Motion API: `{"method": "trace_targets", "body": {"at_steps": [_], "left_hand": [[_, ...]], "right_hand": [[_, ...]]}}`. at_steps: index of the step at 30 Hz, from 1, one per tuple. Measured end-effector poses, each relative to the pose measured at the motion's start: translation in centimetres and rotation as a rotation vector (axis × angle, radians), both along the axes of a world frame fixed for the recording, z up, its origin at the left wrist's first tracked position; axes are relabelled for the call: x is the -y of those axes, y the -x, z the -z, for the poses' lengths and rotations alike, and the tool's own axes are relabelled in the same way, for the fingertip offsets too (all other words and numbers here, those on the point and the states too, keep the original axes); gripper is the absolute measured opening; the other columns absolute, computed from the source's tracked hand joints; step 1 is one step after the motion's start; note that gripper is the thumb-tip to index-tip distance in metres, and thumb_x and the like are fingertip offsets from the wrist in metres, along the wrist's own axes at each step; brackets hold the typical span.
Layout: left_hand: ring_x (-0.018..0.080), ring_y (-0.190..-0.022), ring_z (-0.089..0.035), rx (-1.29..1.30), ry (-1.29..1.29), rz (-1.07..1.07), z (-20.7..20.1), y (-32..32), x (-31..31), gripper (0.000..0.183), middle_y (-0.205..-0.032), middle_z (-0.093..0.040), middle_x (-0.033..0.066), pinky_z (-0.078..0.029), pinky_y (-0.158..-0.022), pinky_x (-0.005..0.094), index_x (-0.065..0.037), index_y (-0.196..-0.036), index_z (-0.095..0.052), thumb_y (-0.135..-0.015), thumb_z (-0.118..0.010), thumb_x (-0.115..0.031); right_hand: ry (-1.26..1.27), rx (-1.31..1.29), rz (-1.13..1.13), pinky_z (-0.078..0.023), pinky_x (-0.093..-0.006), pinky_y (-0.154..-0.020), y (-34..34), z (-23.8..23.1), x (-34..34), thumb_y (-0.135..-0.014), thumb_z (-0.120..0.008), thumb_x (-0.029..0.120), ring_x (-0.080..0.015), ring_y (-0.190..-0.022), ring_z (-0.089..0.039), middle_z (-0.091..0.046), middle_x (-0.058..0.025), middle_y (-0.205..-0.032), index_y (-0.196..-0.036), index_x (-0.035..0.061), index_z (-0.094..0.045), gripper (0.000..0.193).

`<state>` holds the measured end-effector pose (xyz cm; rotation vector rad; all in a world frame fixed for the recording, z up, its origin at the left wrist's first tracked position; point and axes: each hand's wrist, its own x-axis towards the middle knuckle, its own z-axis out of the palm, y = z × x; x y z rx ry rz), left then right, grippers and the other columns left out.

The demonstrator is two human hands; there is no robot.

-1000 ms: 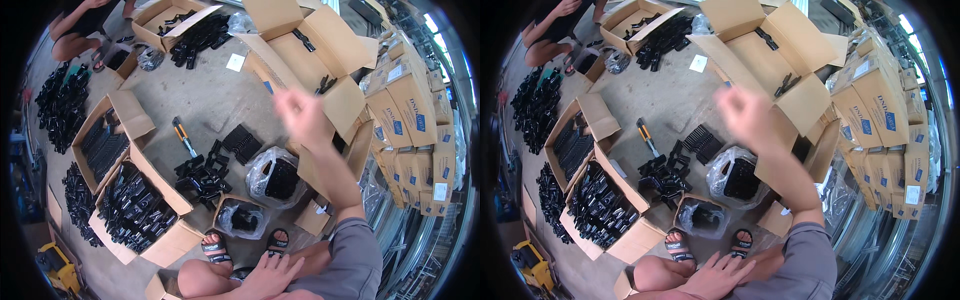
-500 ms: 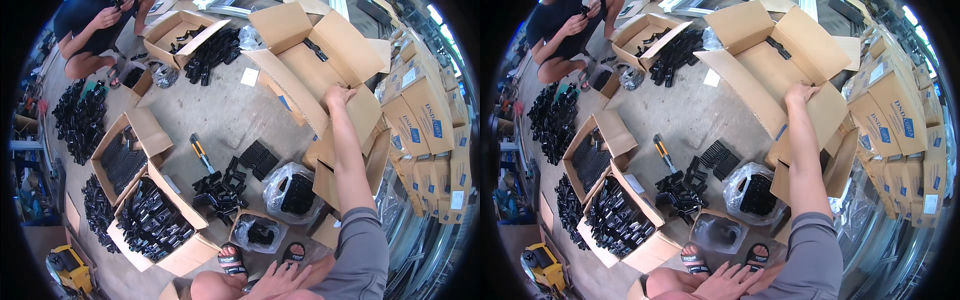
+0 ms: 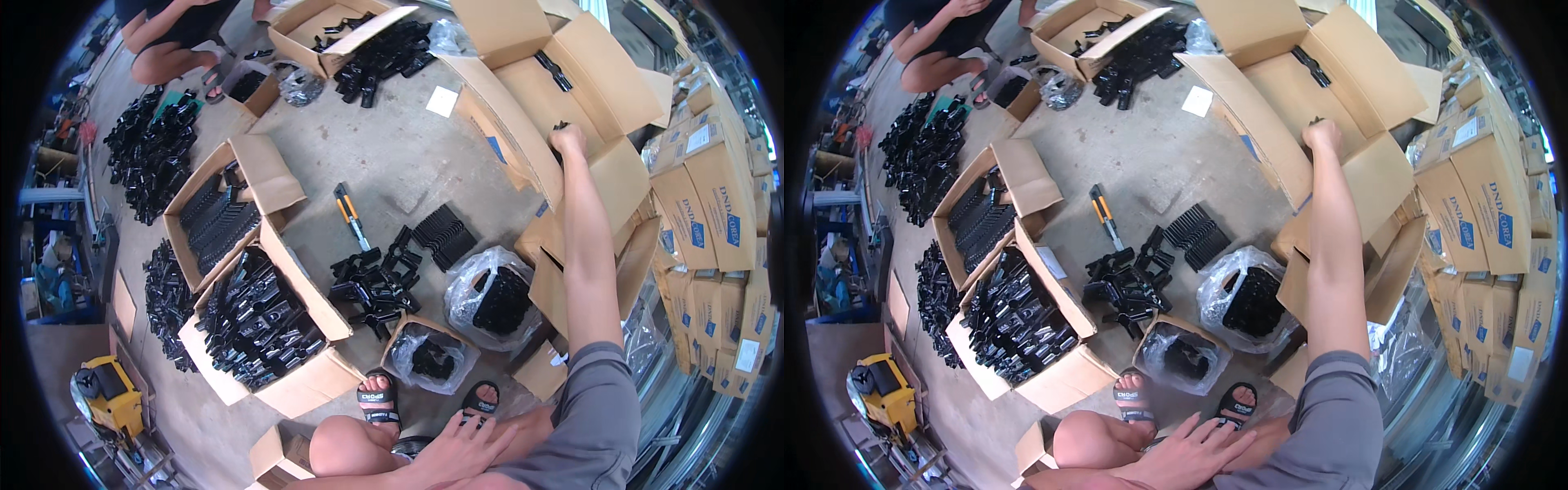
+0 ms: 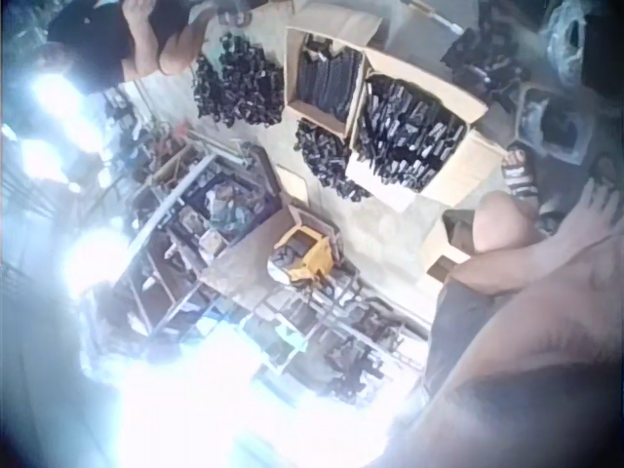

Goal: The person assembles black plastic components by hand, fitting smaller pieces into a main housing and placing completed units into a box.

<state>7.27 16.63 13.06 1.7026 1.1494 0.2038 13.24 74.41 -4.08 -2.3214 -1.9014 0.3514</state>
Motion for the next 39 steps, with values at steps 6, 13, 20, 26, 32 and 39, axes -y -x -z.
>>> {"method": "trace_targets", "body": {"at_steps": [6, 13, 20, 26, 32, 39], "left_hand": [[0.0401, -0.136, -0.040, -0.052, -0.008, -0.030, -0.6, 0.1, 0.6, 0.090, -0.146, -0.042, 0.0238, -0.025, -0.113, 0.0571, -0.016, -0.154, -0.027, -0.079, -0.056, -0.057], [0.0320, -0.117, -0.054, -0.134, -0.283, -0.028, -1.2, -0.1, -0.3, 0.057, -0.127, -0.056, 0.0194, -0.040, -0.101, 0.0471, -0.006, -0.146, -0.038, -0.091, -0.048, -0.017], [0.0324, -0.115, -0.053, -0.176, -0.367, 0.010, -2.1, -0.3, 0.9, 0.060, -0.127, -0.054, 0.0199, -0.040, -0.100, 0.0490, -0.006, -0.145, -0.039, -0.093, -0.056, -0.031], [0.0326, -0.115, -0.053, -0.203, -0.364, 0.055, -3.8, -0.9, 2.1, 0.065, -0.125, -0.054, 0.0181, -0.040, -0.099, 0.0471, -0.006, -0.145, -0.038, -0.091, -0.061, -0.033], [0.0306, -0.111, -0.054, -0.100, -0.435, 0.054, -4.0, -0.6, 3.0, 0.068, -0.122, -0.055, 0.0156, -0.042, -0.095, 0.0451, -0.006, -0.144, -0.038, -0.087, -0.065, -0.030], [0.0298, -0.109, -0.053, -0.065, -0.409, 0.058, -5.4, -1.0, 2.8, 0.068, -0.110, -0.054, 0.0123, -0.043, -0.094, 0.0461, -0.005, -0.142, -0.040, -0.083, -0.069, -0.025]], "right_hand": [[-0.235, -0.446, -0.246, -0.050, -0.0417, -0.080, 2.4, -5.5, 5.7, -0.077, -0.075, 0.024, -0.0290, -0.088, -0.068, -0.068, -0.0177, -0.090, -0.104, -0.0043, -0.063, 0.041], [-0.309, -0.761, -0.795, -0.051, -0.0289, -0.076, 5.0, -13.8, 26.6, -0.096, -0.064, 0.015, -0.0174, -0.083, -0.065, -0.068, -0.0126, -0.103, -0.113, -0.0019, -0.063, 0.024], [0.135, -0.077, -0.948, -0.051, -0.0496, -0.083, 7.0, 7.4, 29.3, -0.086, -0.067, 0.016, -0.0410, -0.094, -0.063, -0.069, -0.0217, -0.095, -0.097, -0.0001, -0.061, 0.020], [0.089, -0.368, -0.756, -0.050, -0.0507, -0.085, 5.4, 7.7, 29.5, -0.089, -0.064, 0.018, -0.0395, -0.101, -0.063, -0.069, -0.0181, -0.102, -0.111, 0.0038, -0.062, 0.026], [-0.306, -0.474, -0.696, -0.052, -0.0487, -0.079, -3.0, -4.1, 30.8, -0.096, -0.053, 0.018, -0.0370, -0.091, -0.067, -0.069, -0.0189, -0.097, -0.105, 0.0081, -0.065, 0.018], [-0.106, -0.011, -0.091, -0.051, -0.0474, -0.086, -23.9, 0.5, 24.1, -0.092, -0.056, 0.020, -0.0392, -0.097, -0.066, -0.068, -0.0224, -0.104, -0.108, 0.0044, -0.065, 0.024]]}}
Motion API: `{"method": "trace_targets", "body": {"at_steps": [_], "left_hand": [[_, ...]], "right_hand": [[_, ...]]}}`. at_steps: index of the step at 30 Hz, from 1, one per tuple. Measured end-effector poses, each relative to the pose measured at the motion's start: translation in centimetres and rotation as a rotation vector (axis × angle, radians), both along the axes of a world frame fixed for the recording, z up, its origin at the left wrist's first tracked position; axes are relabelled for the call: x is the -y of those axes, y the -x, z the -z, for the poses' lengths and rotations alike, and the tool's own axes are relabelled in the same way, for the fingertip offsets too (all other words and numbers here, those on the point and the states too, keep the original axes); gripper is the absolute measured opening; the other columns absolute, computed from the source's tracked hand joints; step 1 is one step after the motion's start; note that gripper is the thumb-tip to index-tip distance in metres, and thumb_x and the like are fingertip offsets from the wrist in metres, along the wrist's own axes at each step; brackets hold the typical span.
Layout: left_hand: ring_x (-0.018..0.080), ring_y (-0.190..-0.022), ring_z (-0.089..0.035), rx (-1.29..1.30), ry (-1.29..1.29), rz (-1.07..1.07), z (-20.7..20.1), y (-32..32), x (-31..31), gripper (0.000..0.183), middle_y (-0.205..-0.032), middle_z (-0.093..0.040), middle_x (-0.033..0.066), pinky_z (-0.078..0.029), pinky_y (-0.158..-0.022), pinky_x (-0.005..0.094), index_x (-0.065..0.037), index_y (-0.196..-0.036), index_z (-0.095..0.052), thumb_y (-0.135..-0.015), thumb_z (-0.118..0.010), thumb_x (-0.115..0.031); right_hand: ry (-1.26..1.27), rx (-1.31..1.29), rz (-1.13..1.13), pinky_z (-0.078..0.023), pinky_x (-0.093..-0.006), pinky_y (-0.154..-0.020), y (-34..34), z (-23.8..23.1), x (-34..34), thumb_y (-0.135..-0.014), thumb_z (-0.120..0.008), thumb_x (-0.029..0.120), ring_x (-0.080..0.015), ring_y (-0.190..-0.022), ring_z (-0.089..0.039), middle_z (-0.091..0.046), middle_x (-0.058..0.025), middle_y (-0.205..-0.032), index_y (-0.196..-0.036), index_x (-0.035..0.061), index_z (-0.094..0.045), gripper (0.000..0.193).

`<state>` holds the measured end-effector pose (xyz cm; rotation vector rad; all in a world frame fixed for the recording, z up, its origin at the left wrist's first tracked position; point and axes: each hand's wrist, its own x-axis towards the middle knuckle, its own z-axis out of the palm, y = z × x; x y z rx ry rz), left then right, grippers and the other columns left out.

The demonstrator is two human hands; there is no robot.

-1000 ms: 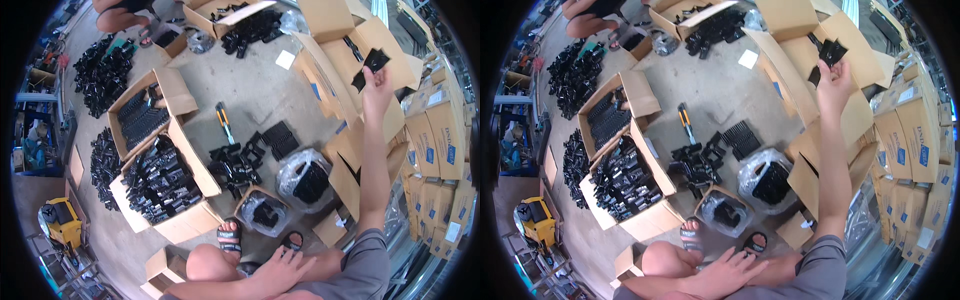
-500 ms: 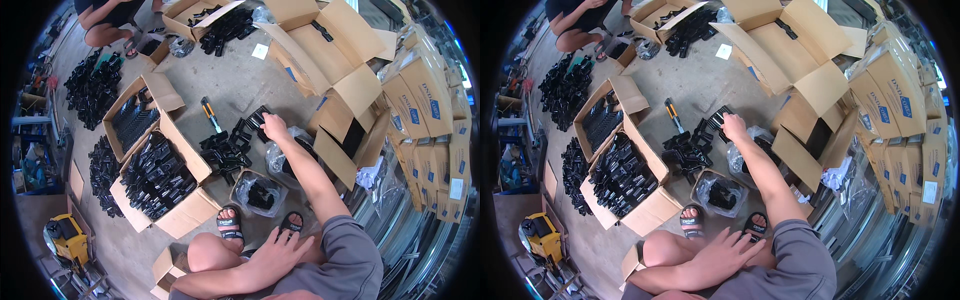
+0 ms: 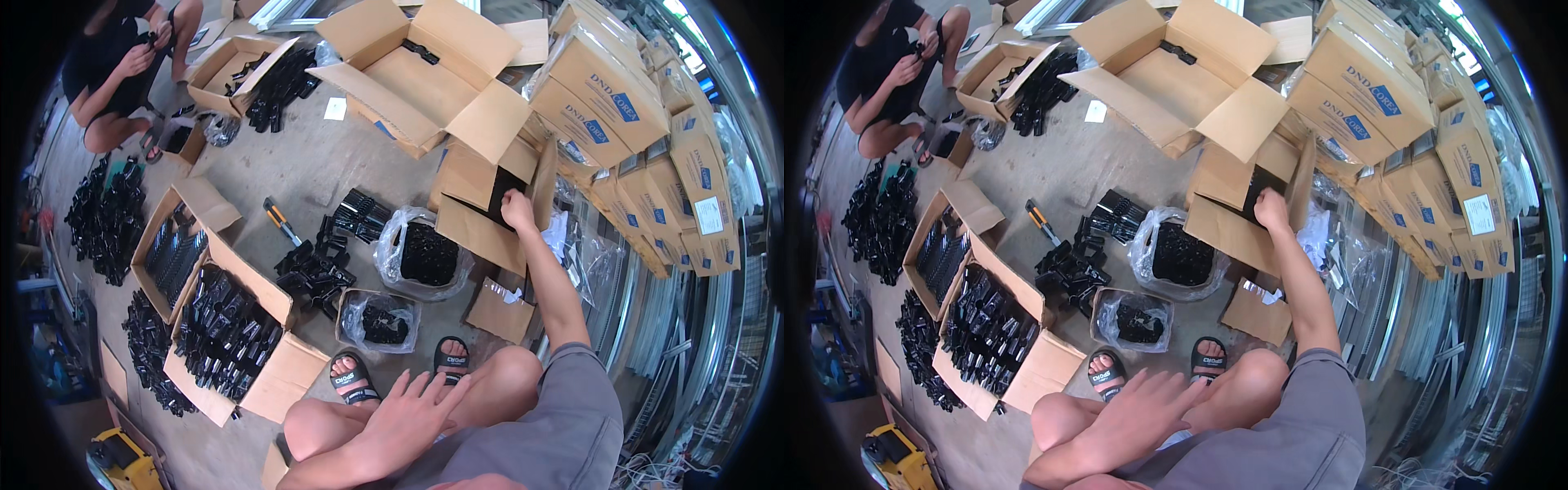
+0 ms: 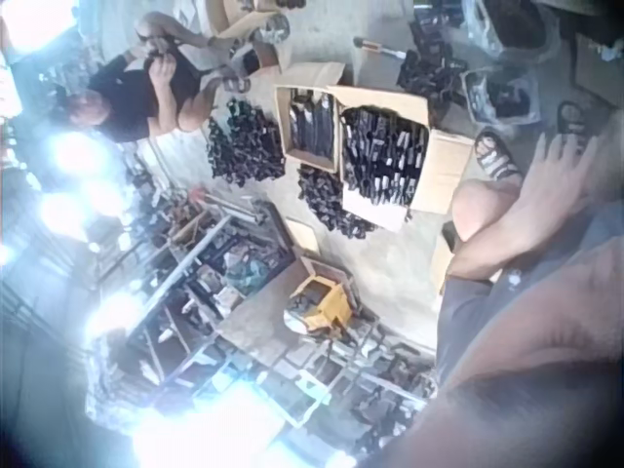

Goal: The person assembles black plastic components by hand, fitting smaller pieces into a main housing and placing completed units into a box.

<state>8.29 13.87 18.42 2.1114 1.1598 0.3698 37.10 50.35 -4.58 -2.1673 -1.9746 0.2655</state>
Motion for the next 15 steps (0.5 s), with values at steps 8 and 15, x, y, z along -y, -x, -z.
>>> {"method": "trace_targets", "body": {"at_steps": [8, 15], "left_hand": [[0.0297, -0.111, -0.054, -0.096, 0.121, -0.055, 0.2, 0.4, -1.3, 0.068, -0.115, -0.055, 0.0114, -0.045, -0.092, 0.0418, -0.004, -0.140, -0.043, -0.082, -0.071, -0.025], [0.0361, -0.123, -0.054, -0.163, 0.252, 0.015, 1.1, -0.2, -3.7, 0.071, -0.132, -0.056, 0.0199, -0.040, -0.105, 0.0489, -0.011, -0.149, -0.033, -0.090, -0.065, -0.034]], "right_hand": [[0.155, -0.439, 0.027, -0.051, -0.0339, -0.090, 3.0, 3.9, -1.4, -0.086, -0.064, 0.014, -0.0243, -0.099, -0.068, -0.072, -0.0171, -0.102, -0.110, -0.0002, -0.068, 0.028], [-0.012, -1.016, -0.345, -0.049, -0.0358, -0.098, 9.9, 3.1, 1.6, -0.089, -0.067, 0.011, -0.0310, -0.123, -0.057, -0.045, -0.0223, -0.145, -0.143, 0.0029, -0.042, 0.060]]}}
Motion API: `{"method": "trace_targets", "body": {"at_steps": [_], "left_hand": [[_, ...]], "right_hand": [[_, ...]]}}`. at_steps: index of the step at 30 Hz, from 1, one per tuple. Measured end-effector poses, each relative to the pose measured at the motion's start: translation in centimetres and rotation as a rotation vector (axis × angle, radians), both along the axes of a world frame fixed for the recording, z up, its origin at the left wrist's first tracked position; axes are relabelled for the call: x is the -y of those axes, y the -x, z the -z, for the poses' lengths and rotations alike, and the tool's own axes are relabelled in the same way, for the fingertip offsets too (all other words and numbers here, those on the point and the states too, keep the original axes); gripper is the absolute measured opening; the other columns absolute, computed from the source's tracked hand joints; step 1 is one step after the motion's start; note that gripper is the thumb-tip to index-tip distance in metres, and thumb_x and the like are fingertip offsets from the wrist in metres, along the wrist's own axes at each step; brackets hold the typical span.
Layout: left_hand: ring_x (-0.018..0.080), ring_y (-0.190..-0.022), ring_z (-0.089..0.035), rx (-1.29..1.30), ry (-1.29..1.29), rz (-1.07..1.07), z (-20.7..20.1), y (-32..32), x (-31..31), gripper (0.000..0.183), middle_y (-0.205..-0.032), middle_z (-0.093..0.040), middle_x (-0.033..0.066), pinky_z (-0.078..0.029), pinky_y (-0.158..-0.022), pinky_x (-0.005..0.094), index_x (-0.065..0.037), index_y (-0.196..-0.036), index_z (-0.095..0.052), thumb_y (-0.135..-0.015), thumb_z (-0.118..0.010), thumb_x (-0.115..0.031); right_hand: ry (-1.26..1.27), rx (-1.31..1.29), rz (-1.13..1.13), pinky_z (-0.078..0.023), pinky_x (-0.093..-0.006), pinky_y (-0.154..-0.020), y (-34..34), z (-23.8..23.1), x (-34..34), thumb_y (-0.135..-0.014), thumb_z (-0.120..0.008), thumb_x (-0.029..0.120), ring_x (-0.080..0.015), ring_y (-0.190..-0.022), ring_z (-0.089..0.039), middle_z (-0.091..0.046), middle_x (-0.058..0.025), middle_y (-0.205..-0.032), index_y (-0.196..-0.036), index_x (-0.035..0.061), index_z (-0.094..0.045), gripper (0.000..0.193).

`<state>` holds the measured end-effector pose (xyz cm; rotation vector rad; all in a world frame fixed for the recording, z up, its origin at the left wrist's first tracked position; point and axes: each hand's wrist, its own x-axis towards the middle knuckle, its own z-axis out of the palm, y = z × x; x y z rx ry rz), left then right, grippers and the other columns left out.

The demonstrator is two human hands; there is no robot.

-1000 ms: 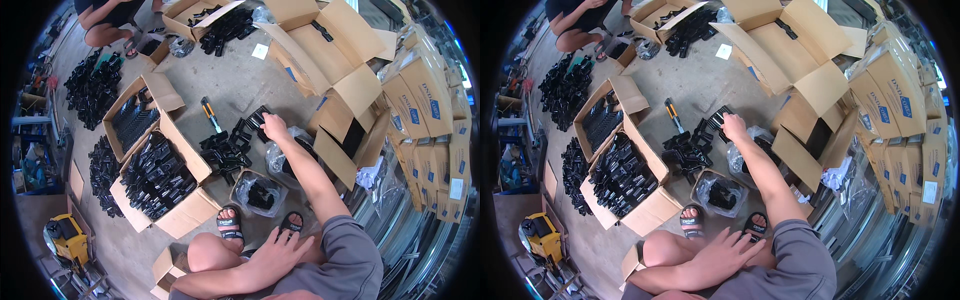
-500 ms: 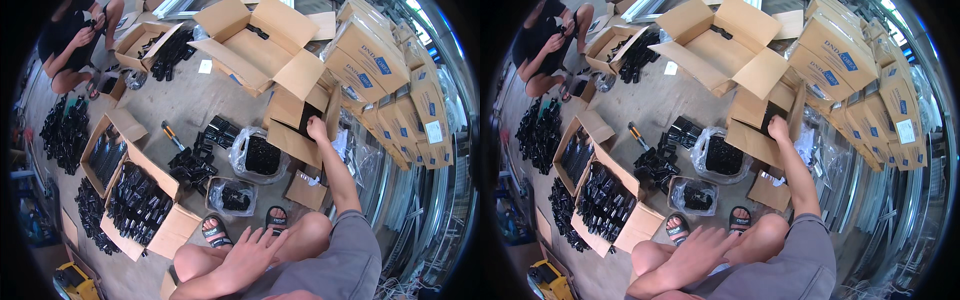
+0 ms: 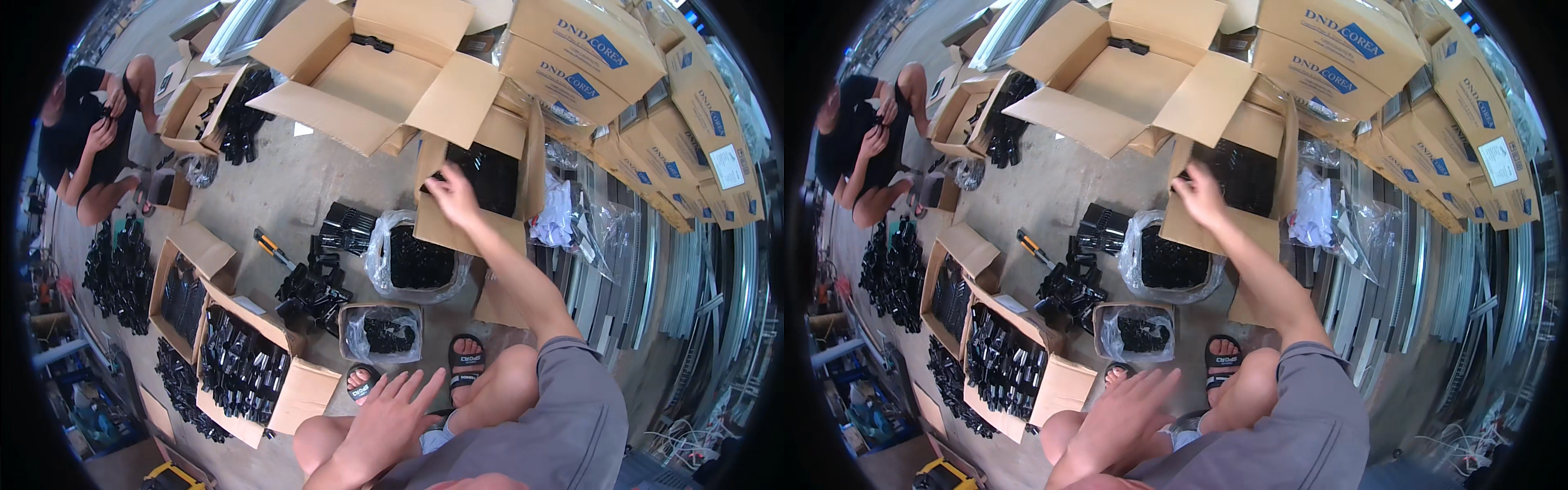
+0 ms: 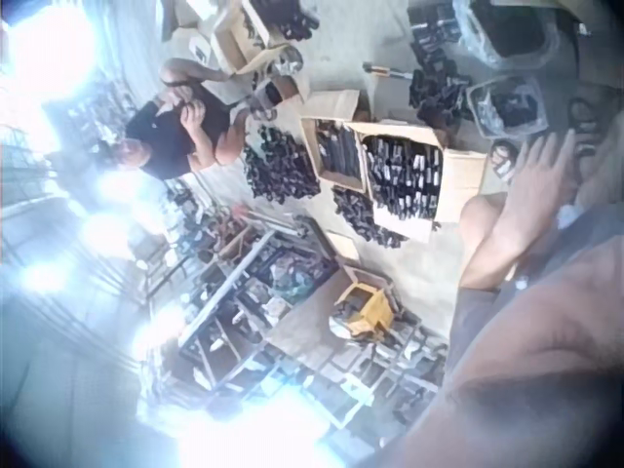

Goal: The person assembles black plastic components by hand, fitting smaller pieces into a main housing and placing completed units into a box.

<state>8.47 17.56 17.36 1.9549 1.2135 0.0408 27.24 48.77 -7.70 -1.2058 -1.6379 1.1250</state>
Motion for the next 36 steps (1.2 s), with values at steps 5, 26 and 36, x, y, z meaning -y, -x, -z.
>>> {"method": "trace_targets", "body": {"at_steps": [5, 26, 36], "left_hand": [[0.0344, -0.116, -0.055, 0.057, -0.012, -0.043, -0.4, -1.8, -1.3, 0.071, -0.121, -0.058, 0.0174, -0.046, -0.096, 0.0428, -0.005, -0.139, -0.044, -0.076, -0.073, -0.020], [0.0291, -0.122, -0.054, -0.113, -0.175, -0.073, -1.6, -2.9, 2.7, 0.067, -0.131, -0.057, 0.0141, -0.042, -0.103, 0.0424, -0.009, -0.143, -0.042, -0.082, -0.069, -0.021], [0.0325, -0.118, -0.058, -0.107, -0.199, -0.041, -1.4, -2.7, 6.4, 0.067, -0.128, -0.059, 0.0151, -0.044, -0.101, 0.0425, -0.010, -0.144, -0.043, -0.084, -0.067, -0.026]], "right_hand": [[-0.112, 0.379, 0.072, -0.037, -0.0475, -0.111, 4.3, -1.1, 0.9, -0.087, -0.061, 0.016, -0.0476, -0.133, -0.040, -0.033, -0.0316, -0.149, -0.155, 0.0059, -0.004, 0.090], [0.312, 0.500, 0.628, -0.048, -0.0415, -0.099, -5.5, 0.3, -2.4, -0.081, -0.072, 0.020, -0.0339, -0.109, -0.065, -0.069, -0.0187, -0.112, -0.118, 0.0113, -0.066, 0.038], [0.115, 0.522, 0.532, -0.049, -0.0402, -0.093, -7.3, -7.4, 2.2, -0.083, -0.063, 0.020, -0.0328, -0.105, -0.066, -0.071, -0.0163, -0.107, -0.105, 0.0127, -0.072, 0.025]]}}
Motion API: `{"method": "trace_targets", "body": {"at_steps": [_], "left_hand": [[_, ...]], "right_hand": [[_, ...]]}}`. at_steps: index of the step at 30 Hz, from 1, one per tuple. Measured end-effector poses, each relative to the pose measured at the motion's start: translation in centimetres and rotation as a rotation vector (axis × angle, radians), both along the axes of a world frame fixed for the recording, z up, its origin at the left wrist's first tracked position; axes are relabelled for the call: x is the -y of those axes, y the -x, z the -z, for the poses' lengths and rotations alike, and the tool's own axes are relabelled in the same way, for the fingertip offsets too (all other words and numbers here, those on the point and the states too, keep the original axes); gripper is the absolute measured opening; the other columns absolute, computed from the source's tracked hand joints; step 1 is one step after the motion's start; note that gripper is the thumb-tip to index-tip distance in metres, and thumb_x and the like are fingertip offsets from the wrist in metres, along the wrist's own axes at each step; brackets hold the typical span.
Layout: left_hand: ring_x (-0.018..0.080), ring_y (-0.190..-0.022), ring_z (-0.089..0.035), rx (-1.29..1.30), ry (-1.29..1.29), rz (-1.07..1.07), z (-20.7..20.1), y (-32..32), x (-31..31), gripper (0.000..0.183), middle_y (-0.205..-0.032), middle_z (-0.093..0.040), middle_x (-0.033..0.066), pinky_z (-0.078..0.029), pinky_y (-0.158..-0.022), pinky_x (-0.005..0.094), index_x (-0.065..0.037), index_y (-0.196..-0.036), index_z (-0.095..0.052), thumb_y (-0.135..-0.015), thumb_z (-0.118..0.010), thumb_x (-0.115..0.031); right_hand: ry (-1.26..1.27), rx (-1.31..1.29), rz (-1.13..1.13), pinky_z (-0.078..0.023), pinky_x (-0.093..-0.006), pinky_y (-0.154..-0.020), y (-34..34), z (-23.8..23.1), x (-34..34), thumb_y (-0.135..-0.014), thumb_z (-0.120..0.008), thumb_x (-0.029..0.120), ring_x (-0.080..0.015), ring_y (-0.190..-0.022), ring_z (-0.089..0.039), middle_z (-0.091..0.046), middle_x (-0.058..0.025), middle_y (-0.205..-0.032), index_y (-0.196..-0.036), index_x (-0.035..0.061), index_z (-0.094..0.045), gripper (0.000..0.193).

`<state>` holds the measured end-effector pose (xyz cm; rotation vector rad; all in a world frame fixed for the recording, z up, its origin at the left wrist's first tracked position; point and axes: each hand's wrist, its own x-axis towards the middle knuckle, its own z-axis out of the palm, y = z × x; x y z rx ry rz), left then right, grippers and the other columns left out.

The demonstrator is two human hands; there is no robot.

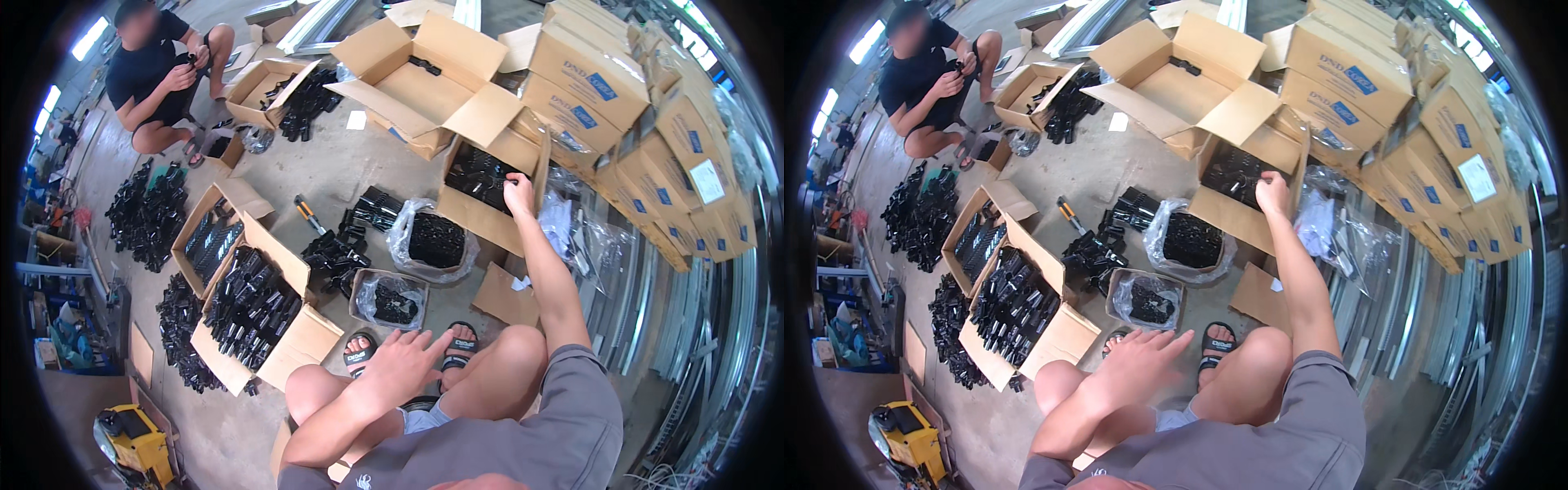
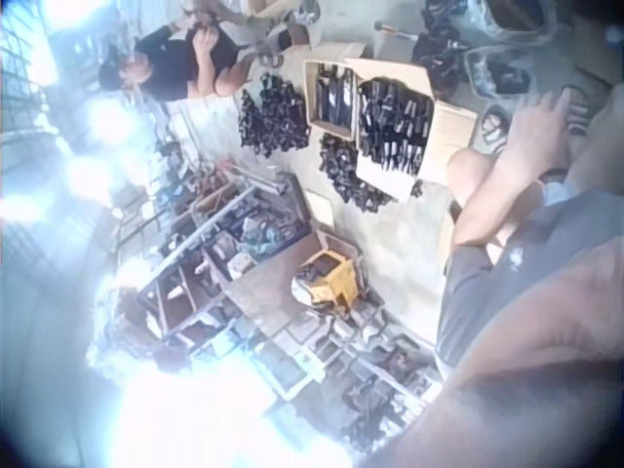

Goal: The person assembles black plastic components by hand, fitting smaller pieces into a main housing and placing completed units into a box.

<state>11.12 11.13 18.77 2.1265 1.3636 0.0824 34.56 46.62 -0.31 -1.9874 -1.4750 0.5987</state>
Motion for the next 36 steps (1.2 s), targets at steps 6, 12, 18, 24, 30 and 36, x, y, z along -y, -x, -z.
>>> {"method": "trace_targets", "body": {"at_steps": [6, 12, 18, 24, 30, 36], "left_hand": [[0.0343, -0.115, -0.060, 0.106, -0.027, 0.067, 0.6, -0.3, 0.1, 0.065, -0.125, -0.061, 0.0185, -0.045, -0.099, 0.0420, -0.008, -0.144, -0.042, -0.087, -0.066, -0.028], [0.0315, -0.104, -0.064, 0.064, -0.076, 0.000, 1.9, 1.3, 1.7, 0.067, -0.110, -0.064, 0.0144, -0.048, -0.092, 0.0404, -0.007, -0.141, -0.045, -0.082, -0.069, -0.030], [0.0304, -0.091, -0.066, 0.057, -0.068, -0.008, 4.0, 0.4, 0.8, 0.060, -0.096, -0.065, 0.0109, -0.048, -0.080, 0.0396, -0.010, -0.136, -0.044, -0.082, -0.066, -0.025], [0.0374, -0.101, -0.065, 0.107, 0.419, 0.103, 1.2, 4.6, -3.2, 0.070, -0.110, -0.068, 0.0194, -0.051, -0.085, 0.0459, -0.009, -0.141, -0.046, -0.080, -0.072, -0.032], [0.0375, -0.112, -0.061, 0.587, -0.103, -0.360, 2.7, 4.3, -5.7, 0.059, -0.122, -0.062, 0.0237, -0.048, -0.096, 0.0438, -0.003, -0.141, -0.045, -0.090, -0.065, -0.025], [0.0285, -0.123, -0.057, 0.889, -0.068, -0.664, 4.6, 4.3, -8.5, 0.061, -0.135, -0.056, 0.0223, -0.048, -0.099, 0.0373, 0.001, -0.141, -0.045, -0.093, -0.067, -0.028]], "right_hand": [[-0.078, -0.026, -0.067, -0.047, -0.0438, -0.097, -4.4, -0.2, -3.5, -0.085, -0.046, 0.015, -0.0390, -0.107, -0.063, -0.069, -0.0229, -0.108, -0.104, 0.0059, -0.071, 0.033], [0.204, 0.299, -0.115, -0.049, -0.0463, -0.092, 0.8, 3.9, -5.7, -0.084, -0.055, 0.031, -0.0413, -0.108, -0.063, -0.067, -0.0284, -0.104, -0.096, 0.0001, -0.072, 0.038], [0.332, 0.335, -0.138, -0.049, -0.0455, -0.096, 1.1, 8.8, -5.0, -0.087, -0.060, 0.034, -0.0395, -0.114, -0.061, -0.063, -0.0304, -0.115, -0.106, -0.0096, -0.067, 0.048], [0.300, 0.317, -0.049, -0.049, -0.0454, -0.097, 4.8, 6.9, -3.3, -0.085, -0.060, 0.021, -0.0406, -0.113, -0.061, -0.064, -0.0297, -0.115, -0.107, -0.0076, -0.067, 0.037], [0.052, 0.148, -0.544, -0.050, -0.0422, -0.080, 3.8, -3.9, -0.6, -0.091, -0.059, 0.024, -0.0373, -0.093, -0.068, -0.069, -0.0237, -0.095, -0.098, -0.0004, -0.070, 0.027], [0.201, -0.547, -0.886, -0.041, -0.0233, -0.066, 9.4, -19.2, 13.8, -0.100, -0.053, 0.020, -0.0052, -0.075, -0.051, -0.058, 0.0026, -0.080, -0.099, -0.0024, -0.063, 0.024]]}}
